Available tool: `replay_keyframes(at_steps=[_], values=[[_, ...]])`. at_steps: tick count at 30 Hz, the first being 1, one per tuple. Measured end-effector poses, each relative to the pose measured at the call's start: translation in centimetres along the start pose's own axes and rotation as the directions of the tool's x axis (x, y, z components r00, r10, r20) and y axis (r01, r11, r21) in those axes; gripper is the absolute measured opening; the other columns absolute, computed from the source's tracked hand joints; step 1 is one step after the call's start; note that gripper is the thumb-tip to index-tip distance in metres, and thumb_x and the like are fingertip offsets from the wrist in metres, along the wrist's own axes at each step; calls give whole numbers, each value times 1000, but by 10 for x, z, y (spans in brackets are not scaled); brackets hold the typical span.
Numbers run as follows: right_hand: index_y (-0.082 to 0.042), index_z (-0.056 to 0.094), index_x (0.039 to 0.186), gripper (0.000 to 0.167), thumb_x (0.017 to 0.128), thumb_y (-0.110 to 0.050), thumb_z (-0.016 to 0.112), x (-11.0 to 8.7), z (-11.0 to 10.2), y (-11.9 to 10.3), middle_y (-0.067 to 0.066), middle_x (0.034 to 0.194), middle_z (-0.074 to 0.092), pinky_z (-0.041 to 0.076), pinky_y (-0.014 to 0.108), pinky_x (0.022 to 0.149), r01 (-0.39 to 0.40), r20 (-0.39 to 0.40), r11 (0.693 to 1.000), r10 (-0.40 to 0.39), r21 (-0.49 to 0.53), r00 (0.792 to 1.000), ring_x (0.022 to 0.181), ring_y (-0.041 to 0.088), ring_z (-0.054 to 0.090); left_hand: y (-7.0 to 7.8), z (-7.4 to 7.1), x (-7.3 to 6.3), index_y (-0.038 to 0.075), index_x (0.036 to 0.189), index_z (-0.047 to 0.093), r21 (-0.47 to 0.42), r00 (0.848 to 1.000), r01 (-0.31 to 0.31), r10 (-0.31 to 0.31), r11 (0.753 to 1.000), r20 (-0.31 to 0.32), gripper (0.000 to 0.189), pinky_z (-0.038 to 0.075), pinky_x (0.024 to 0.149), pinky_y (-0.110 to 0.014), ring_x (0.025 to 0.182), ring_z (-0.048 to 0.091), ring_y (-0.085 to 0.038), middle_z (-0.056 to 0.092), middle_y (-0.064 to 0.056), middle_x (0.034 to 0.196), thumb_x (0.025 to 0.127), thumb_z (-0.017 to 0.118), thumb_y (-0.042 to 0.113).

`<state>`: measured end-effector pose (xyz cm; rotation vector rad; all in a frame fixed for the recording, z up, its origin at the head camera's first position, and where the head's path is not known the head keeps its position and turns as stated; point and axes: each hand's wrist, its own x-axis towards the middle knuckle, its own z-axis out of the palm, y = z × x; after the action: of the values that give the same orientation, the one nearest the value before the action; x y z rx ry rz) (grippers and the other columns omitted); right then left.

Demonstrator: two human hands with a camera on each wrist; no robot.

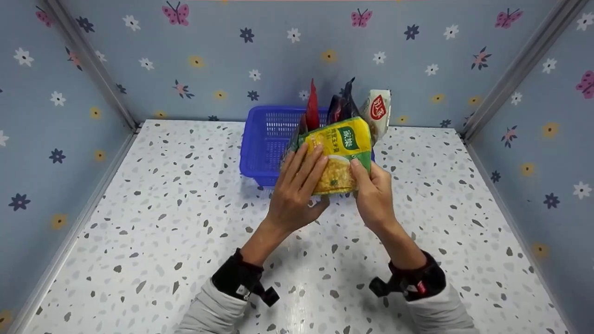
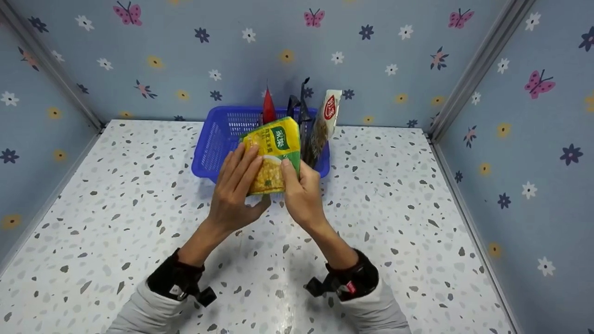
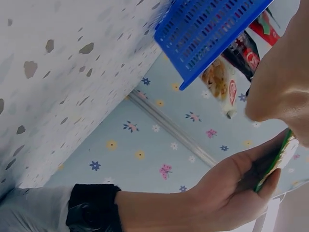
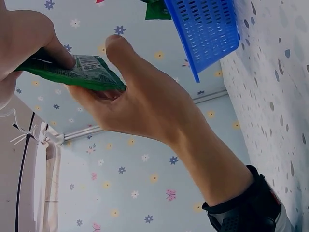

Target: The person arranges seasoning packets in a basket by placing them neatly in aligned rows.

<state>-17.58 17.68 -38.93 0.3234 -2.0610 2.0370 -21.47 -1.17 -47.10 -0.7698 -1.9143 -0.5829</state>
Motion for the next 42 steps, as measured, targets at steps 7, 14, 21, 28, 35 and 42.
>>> replay_keyframes(at_steps=[7, 14, 21, 28, 35, 42], values=[[3, 70, 138, 38, 120, -22, 47, 3, -7, -3, 7, 89, 59, 51, 23, 64, -4, -91, 1000, 2, -22, 996, 73, 14, 58, -30, -13, -8, 4, 162, 55, -91, 999, 12, -9, 996, 32, 83, 32, 142, -57, 167, 45, -39, 56, -21, 170, 89, 87, 28], [2, 69, 128, 34, 120, -21, 47, 5, -14, -4, -3, 73, 43, 35, 21, 51, 16, -156, 999, -11, 36, 988, 57, 9, 39, -70, -28, -20, 6, 153, 63, 6, 990, 113, -113, 994, 84, 65, 39, 137, -58, 156, 54, -42, 62, -19, 164, 95, 80, 29], [9, 64, 146, 42, 120, -18, 45, 6, -14, -5, 2, 80, 58, 45, 21, 55, 61, -147, 989, -40, 136, 988, 61, 8, 48, -104, -41, -34, 1, 139, 72, 53, 950, 247, -253, 968, 182, 45, 44, 133, -54, 151, 59, -40, 70, -18, 154, 103, 76, 29], [10, 62, 149, 43, 121, -17, 44, 7, -14, -7, 12, 107, 75, 63, 25, 71, 76, -155, 979, -46, 191, 987, 81, 15, 69, -122, -43, -48, -1, 144, 69, 54, 904, 318, -320, 946, 282, 44, 47, 130, -53, 145, 63, -41, 71, -21, 149, 110, 72, 27], [10, 61, 150, 44, 121, -18, 44, 7, -14, -6, 13, 109, 76, 62, 25, 70, 69, -147, 978, -40, 199, 988, 81, 15, 68, -128, -39, -61, -2, 139, 71, 66, 880, 322, -324, 945, 346, 40, 46, 132, -55, 141, 64, -42, 72, -23, 143, 112, 70, 27], [9, 63, 147, 42, 121, -19, 45, 8, -14, -5, 9, 94, 70, 48, 22, 56, 57, -153, 986, -33, 159, 988, 65, 10, 53, -129, -33, -68, -2, 127, 74, 88, 897, 261, -275, 961, 345, 31, 42, 134, -58, 140, 64, -41, 75, -22, 133, 114, 67, 26]])
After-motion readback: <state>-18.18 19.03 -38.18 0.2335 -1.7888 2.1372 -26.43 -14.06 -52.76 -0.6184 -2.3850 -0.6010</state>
